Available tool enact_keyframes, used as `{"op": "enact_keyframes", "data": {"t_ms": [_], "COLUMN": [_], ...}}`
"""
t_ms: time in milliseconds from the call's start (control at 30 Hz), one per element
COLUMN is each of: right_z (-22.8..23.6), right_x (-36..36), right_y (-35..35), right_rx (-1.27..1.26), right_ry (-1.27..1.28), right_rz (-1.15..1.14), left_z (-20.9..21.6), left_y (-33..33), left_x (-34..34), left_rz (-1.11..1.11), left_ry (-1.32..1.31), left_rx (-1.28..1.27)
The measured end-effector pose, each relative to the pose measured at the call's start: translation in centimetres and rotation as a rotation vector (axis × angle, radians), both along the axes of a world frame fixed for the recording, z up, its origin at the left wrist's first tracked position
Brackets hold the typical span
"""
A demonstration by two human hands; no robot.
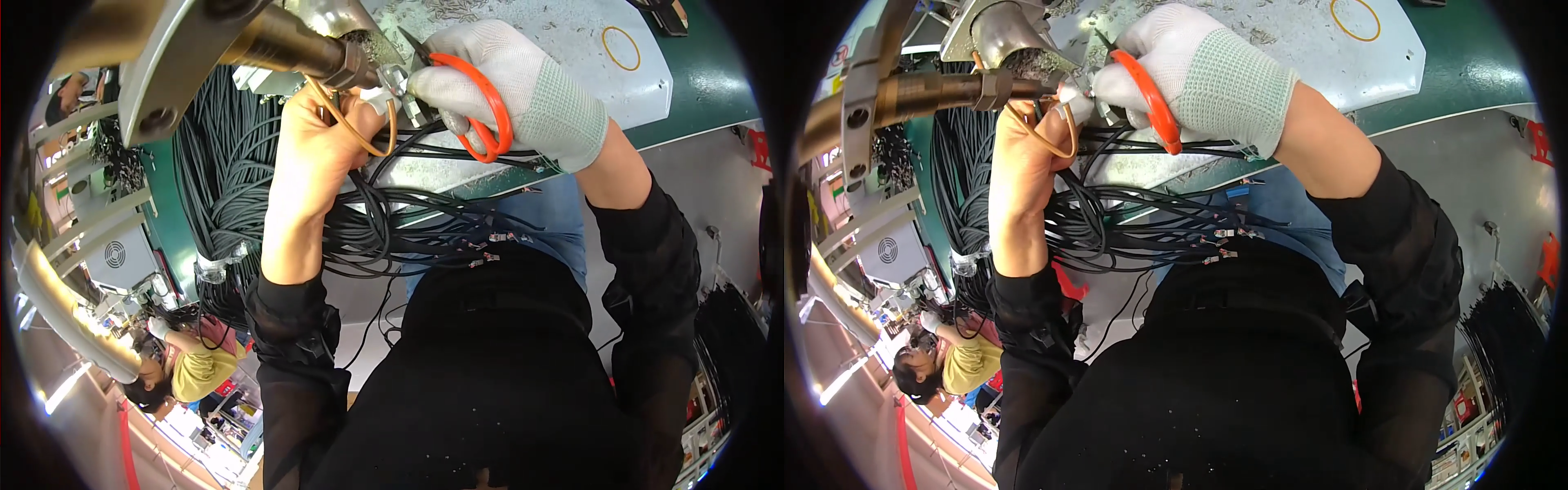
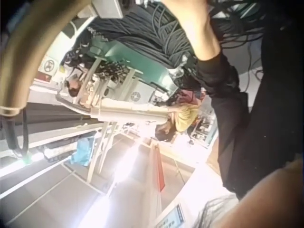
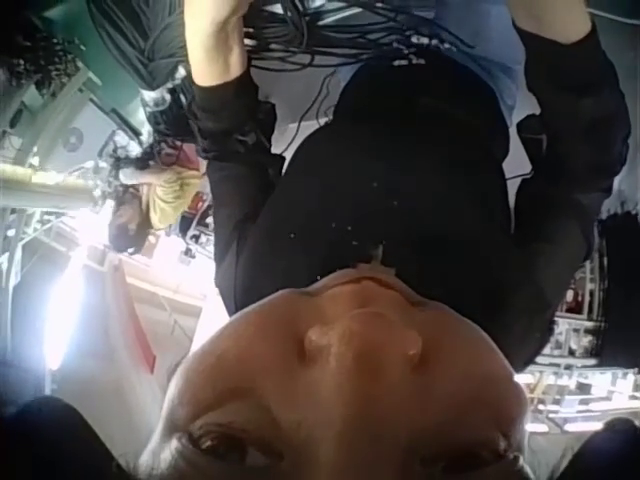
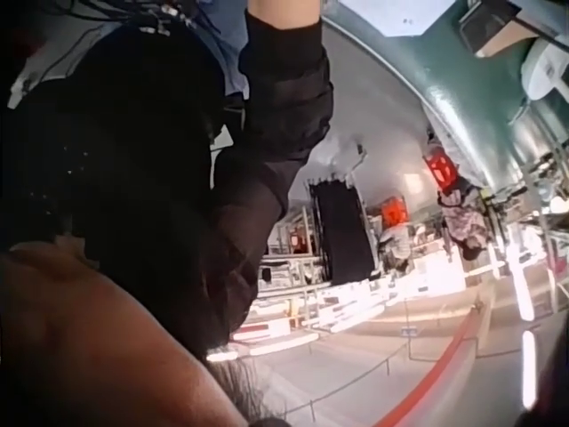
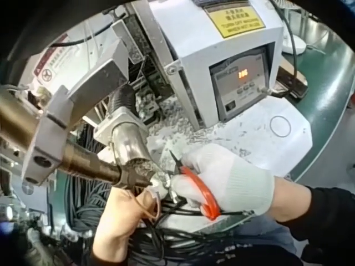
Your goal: The person trims the ends of wires with shears and places each wire into a machine that applies a metal component. This process is repeated for several wires in the bundle.
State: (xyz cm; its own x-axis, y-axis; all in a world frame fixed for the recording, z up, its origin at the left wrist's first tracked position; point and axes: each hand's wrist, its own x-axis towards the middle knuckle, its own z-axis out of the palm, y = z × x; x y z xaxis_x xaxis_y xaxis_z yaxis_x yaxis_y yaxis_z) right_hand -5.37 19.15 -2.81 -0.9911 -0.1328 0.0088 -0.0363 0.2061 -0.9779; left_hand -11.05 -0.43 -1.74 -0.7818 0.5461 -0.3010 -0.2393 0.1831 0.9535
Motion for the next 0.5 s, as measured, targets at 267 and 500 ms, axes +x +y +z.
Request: {"op": "enact_keyframes", "data": {"t_ms": [267, 500], "right_z": [0.6, -4.6], "right_x": [-0.5, -1.1], "right_y": [0.2, 1.7], "right_rx": [0.037, 0.272], "right_ry": [-0.144, 0.732], "right_rz": [0.057, 0.279], "left_z": [-0.1, 0.7], "left_y": [0.4, 0.9], "left_x": [0.0, 0.1], "left_rz": [0.015, -0.021], "left_ry": [0.123, 0.234], "left_rx": [-0.085, -0.154]}}
